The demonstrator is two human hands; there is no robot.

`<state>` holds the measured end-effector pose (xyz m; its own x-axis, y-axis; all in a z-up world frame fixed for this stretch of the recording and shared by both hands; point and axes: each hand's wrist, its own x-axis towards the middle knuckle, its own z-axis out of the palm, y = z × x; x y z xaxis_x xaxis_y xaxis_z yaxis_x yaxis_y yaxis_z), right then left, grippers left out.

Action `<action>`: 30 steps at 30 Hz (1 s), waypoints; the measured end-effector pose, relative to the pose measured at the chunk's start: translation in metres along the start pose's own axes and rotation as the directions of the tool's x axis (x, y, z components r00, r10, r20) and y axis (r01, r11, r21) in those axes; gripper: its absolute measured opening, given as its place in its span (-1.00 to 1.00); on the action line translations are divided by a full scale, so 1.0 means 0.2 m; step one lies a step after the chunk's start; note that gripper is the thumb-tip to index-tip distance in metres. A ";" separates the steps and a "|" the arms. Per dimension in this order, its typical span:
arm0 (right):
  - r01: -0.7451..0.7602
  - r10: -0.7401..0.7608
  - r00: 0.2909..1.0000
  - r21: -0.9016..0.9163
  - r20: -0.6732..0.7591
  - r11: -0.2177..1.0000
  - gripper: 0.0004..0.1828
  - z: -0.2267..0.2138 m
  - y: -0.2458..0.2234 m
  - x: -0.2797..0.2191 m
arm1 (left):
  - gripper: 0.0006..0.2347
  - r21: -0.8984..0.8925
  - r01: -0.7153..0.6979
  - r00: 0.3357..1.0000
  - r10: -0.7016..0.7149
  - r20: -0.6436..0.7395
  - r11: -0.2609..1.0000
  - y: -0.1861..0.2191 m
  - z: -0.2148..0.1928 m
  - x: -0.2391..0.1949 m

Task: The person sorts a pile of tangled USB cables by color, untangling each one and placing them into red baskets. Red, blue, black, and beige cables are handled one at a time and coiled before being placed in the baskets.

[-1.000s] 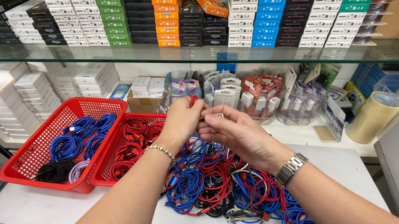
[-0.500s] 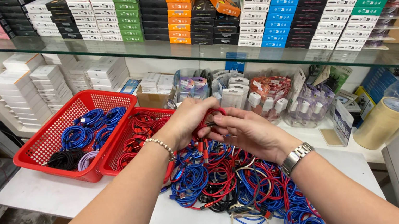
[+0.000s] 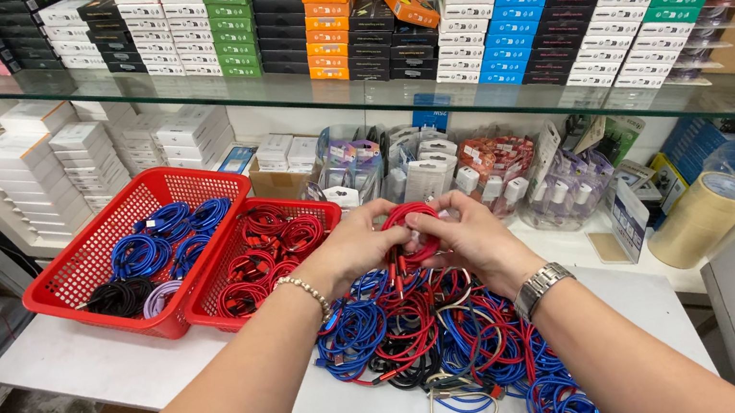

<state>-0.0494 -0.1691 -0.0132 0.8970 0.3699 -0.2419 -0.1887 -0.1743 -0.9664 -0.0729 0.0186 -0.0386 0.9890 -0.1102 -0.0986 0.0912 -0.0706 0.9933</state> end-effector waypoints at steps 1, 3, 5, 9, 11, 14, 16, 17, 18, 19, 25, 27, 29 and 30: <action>0.065 -0.065 0.998 -0.027 -0.017 0.998 -0.66 0.02 0.00 0.01 | -0.73 0.049 -0.041 0.995 0.045 -0.085 0.998 -0.02 0.00 0.01; 0.193 -0.198 0.979 -0.126 -0.035 0.973 -0.63 0.09 0.02 0.03 | -0.74 0.391 -0.002 0.927 0.148 -0.345 0.920 -0.03 -0.02 0.02; 0.315 -0.333 0.943 -0.264 -0.026 0.912 -0.60 0.16 0.09 0.07 | -0.74 0.539 0.047 0.855 0.245 -0.457 0.841 -0.04 -0.05 0.01; 0.110 -0.113 0.992 0.068 0.047 0.992 -0.61 0.25 0.15 0.27 | -0.64 0.276 0.024 0.895 0.103 -0.434 0.961 -0.05 -0.20 -0.06; 0.045 -0.055 0.994 0.101 0.092 0.994 -0.62 0.32 0.18 0.37 | -0.63 0.095 0.088 0.912 -0.042 -0.407 0.992 -0.07 -0.33 -0.10; 0.026 -0.045 0.987 0.122 0.153 0.992 -0.60 0.52 0.26 0.50 | -0.71 0.003 0.219 0.872 -0.195 -0.450 0.976 -0.15 -0.57 -0.19; -0.007 -0.001 0.989 0.056 0.146 0.998 -0.60 0.66 0.30 0.56 | -0.77 -0.028 0.229 0.835 -0.211 -0.508 0.973 -0.23 -0.69 -0.24; -0.024 0.020 0.990 0.022 0.141 0.999 -0.59 0.73 0.32 0.59 | -0.79 -0.017 0.240 0.820 -0.212 -0.531 0.971 -0.27 -0.74 -0.26; -0.038 0.032 0.985 0.031 0.167 0.999 -0.59 0.79 0.33 0.60 | -0.81 -0.007 0.251 0.808 -0.213 -0.550 0.968 -0.31 -0.78 -0.28; -0.053 0.044 0.980 0.040 0.194 0.998 -0.58 0.84 0.35 0.62 | -0.82 0.004 0.262 0.794 -0.213 -0.569 0.965 -0.34 -0.81 -0.30; -0.140 0.157 0.961 -0.089 0.227 0.986 -0.55 1.06 0.42 0.69 | -0.81 0.444 0.452 0.699 0.001 -0.715 0.774 -0.50 -0.93 -0.35; -0.115 0.141 0.961 -0.122 0.236 0.986 -0.54 1.11 0.44 0.70 | -0.83 0.493 0.444 0.715 0.036 -0.698 0.748 -0.54 -0.93 -0.35; -0.089 0.125 0.960 -0.146 0.253 0.985 -0.54 1.14 0.45 0.71 | -0.82 0.530 0.445 0.726 0.056 -0.686 0.722 -0.57 -0.93 -0.37; -0.090 0.145 0.961 -0.234 0.234 0.968 -0.53 1.16 0.45 0.71 | -0.81 0.543 0.450 0.728 0.061 -0.682 0.709 -0.58 -0.93 -0.37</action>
<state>-0.0322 0.0789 -0.1544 0.7411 0.5440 -0.3934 -0.1696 -0.4153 -0.8938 -0.1344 0.2192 -0.1358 0.8054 0.5920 0.0291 0.4465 -0.6383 0.6271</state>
